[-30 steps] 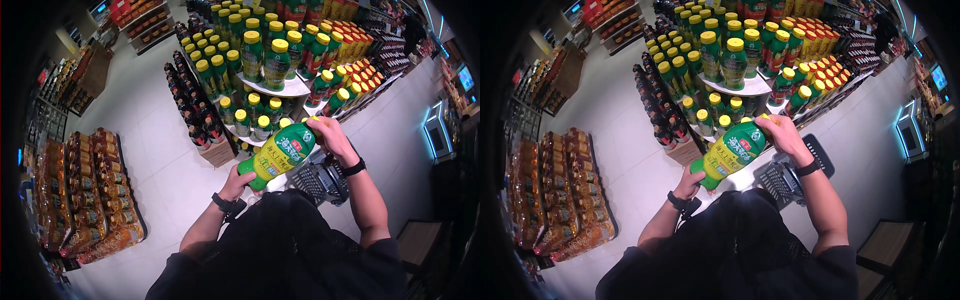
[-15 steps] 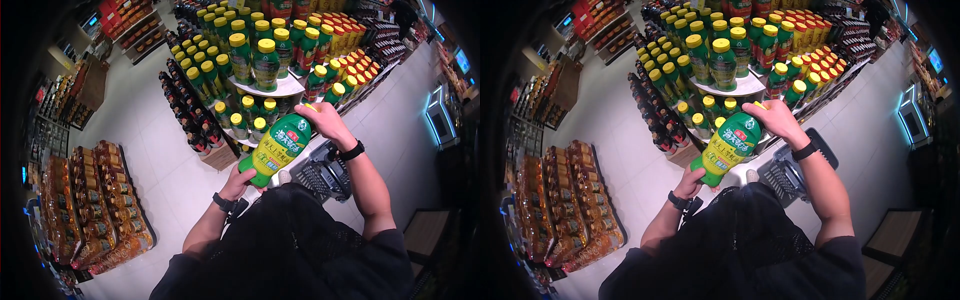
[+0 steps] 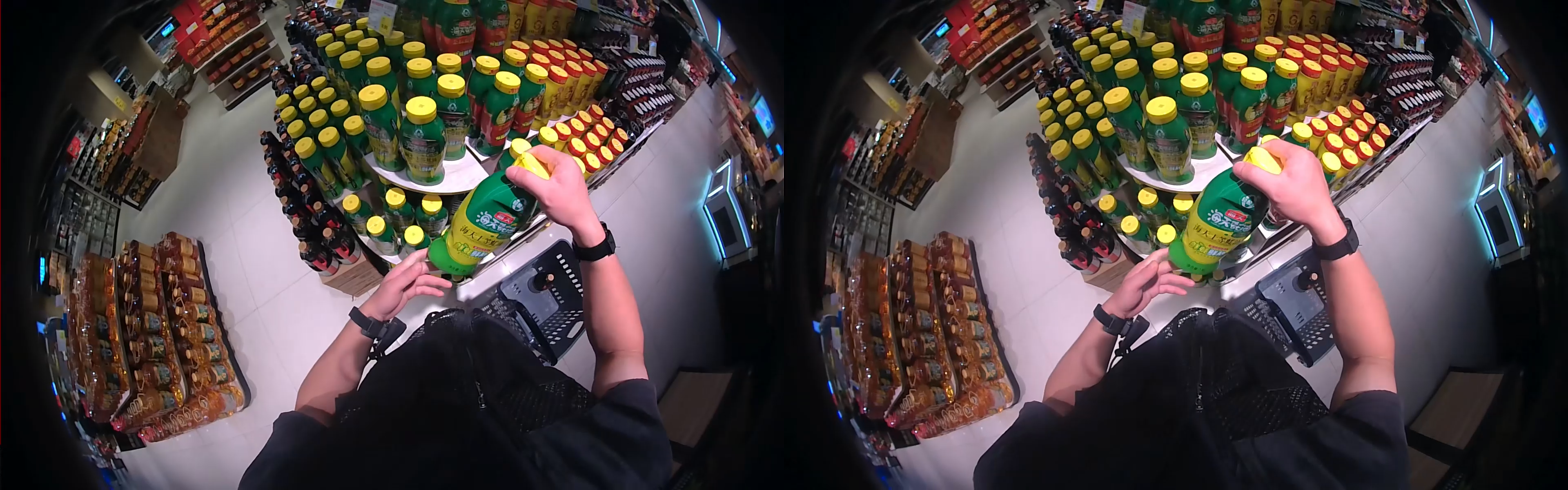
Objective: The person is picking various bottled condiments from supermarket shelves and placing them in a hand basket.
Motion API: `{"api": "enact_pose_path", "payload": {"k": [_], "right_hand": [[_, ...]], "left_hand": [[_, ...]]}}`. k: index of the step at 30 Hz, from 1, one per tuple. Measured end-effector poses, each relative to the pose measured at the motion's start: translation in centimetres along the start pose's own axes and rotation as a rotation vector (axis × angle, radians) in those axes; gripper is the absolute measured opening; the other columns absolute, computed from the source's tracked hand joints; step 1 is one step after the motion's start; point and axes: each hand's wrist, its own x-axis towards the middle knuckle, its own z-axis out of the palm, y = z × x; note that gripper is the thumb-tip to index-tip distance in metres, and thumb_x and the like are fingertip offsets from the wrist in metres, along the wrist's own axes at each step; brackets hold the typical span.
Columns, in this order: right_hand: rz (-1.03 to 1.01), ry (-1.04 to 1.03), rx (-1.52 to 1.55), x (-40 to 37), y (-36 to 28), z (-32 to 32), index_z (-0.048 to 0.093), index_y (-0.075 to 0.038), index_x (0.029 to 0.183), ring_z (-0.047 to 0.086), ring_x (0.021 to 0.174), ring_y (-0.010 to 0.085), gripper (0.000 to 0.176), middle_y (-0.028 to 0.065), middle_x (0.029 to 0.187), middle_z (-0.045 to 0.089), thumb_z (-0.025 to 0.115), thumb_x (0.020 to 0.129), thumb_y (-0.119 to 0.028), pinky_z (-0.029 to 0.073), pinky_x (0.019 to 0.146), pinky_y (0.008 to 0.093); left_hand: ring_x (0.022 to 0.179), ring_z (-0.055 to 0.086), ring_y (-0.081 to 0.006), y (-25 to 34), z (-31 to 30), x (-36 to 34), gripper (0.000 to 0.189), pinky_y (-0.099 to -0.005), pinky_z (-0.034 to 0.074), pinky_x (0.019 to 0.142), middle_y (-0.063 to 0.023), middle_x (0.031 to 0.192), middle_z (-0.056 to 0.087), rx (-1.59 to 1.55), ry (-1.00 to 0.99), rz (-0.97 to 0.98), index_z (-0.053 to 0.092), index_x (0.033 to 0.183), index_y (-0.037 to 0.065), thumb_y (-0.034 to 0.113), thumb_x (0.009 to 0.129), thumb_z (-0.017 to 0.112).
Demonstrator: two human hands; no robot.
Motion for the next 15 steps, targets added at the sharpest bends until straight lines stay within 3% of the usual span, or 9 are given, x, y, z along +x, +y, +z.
{"api": "enact_pose_path", "payload": {"k": [2, 6, 8, 15], "right_hand": [[-0.099, 0.063, -0.170, 1.8, 0.2, -0.9, 0.070, -0.001, 0.091, 0.067, 0.066, 0.0231, 0.042, 0.0117, 0.073, 0.068, 0.079, 0.081, -0.041, 0.051, 0.064, 0.0351], [-0.130, 0.094, -0.358, 6.0, 0.6, -1.9, 0.071, -0.001, 0.096, 0.071, 0.077, 0.0347, 0.051, 0.0197, 0.081, 0.071, 0.076, 0.079, -0.048, 0.054, 0.070, 0.0405], [-0.156, 0.074, -0.453, 8.1, 1.3, -1.8, 0.070, -0.001, 0.100, 0.071, 0.076, 0.0304, 0.049, 0.0165, 0.082, 0.071, 0.076, 0.081, -0.046, 0.054, 0.070, 0.0396], [-0.212, -0.039, -0.617, 13.4, 4.1, 0.9, 0.067, 0.000, 0.094, 0.069, 0.080, 0.0417, 0.058, 0.0233, 0.080, 0.069, 0.070, 0.080, -0.056, 0.054, 0.074, 0.0507]], "left_hand": [[0.122, 0.061, -0.0348, -0.5, -1.1, 0.0, 0.062, -0.0422, 0.054, 0.098, -0.0234, 0.145, 0.050, 0.048, 0.058, 0.001, 0.025, 0.154, -0.002, 0.036, 0.108, 0.043], [0.107, 0.069, -0.0283, -1.9, -2.9, -1.2, 0.051, -0.0357, 0.058, 0.088, -0.0219, 0.130, 0.062, 0.084, 0.307, -0.019, 0.042, 0.145, -0.003, 0.030, 0.107, 0.048], [0.100, 0.071, -0.0246, -3.5, -5.0, -2.7, 0.044, -0.0324, 0.059, 0.085, -0.0197, 0.123, 0.066, 0.058, 0.448, -0.033, 0.048, 0.141, -0.002, 0.026, 0.107, 0.049], [0.086, 0.073, -0.0254, -11.4, -10.6, -12.1, 0.039, -0.0343, 0.059, 0.076, -0.0185, 0.107, 0.071, 0.139, 0.996, -0.180, 0.058, 0.127, -0.002, 0.027, 0.101, 0.060]]}}
